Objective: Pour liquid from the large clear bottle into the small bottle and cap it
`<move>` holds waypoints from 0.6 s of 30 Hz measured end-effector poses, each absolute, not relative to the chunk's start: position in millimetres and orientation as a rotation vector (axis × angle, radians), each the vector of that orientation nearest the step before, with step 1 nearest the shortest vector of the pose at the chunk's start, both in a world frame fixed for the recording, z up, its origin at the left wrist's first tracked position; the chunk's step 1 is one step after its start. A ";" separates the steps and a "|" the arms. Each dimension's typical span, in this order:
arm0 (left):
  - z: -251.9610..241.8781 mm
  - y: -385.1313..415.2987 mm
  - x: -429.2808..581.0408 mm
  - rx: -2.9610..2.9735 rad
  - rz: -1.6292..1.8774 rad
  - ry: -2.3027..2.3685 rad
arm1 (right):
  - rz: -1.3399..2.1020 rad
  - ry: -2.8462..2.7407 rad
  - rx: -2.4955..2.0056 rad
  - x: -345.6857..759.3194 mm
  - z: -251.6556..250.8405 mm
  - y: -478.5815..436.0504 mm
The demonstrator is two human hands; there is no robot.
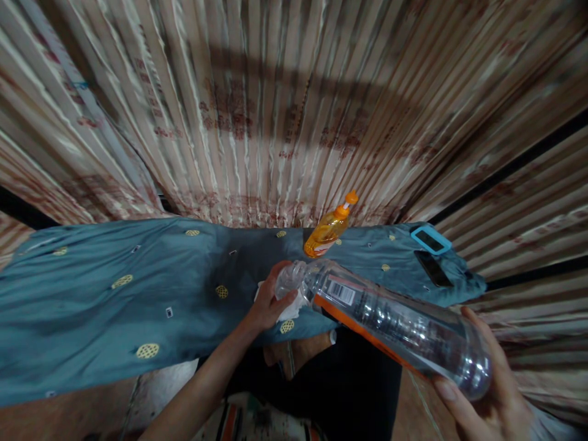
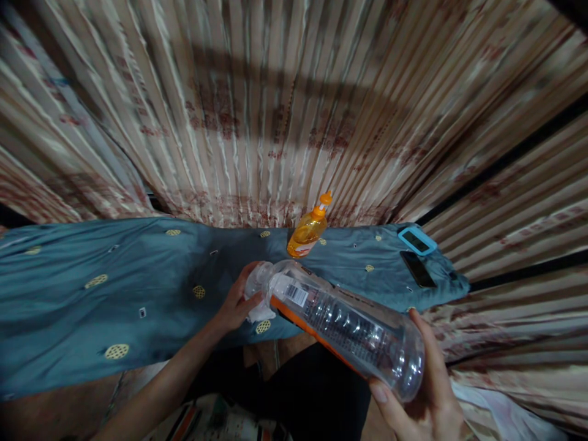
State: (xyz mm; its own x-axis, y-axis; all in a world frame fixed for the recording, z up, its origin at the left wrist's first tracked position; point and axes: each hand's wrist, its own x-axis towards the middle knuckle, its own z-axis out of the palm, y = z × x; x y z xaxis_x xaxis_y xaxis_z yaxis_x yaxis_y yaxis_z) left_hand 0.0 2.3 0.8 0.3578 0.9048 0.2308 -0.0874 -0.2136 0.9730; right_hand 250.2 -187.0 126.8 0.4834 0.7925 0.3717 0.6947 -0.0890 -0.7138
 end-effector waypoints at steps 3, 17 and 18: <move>-0.4 2.4 0.1 1.495 1.104 0.779 | 0.119 -1.275 -1.821 250.0 127.6 -186.8; 0.0 2.7 -0.4 1.515 1.090 0.798 | 0.045 -1.375 -1.825 256.8 126.2 -187.0; 0.0 2.7 -0.4 1.507 1.093 0.791 | 0.045 -1.376 -1.818 256.3 125.9 -187.0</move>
State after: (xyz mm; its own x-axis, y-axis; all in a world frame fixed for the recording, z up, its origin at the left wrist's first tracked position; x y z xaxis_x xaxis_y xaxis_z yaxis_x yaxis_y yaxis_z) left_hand -0.4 2.7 0.0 0.3610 0.9047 0.2264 -0.0673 -0.2168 0.9739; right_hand 256.3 -187.0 125.9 0.3980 0.8095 0.4317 0.7795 -0.0502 -0.6244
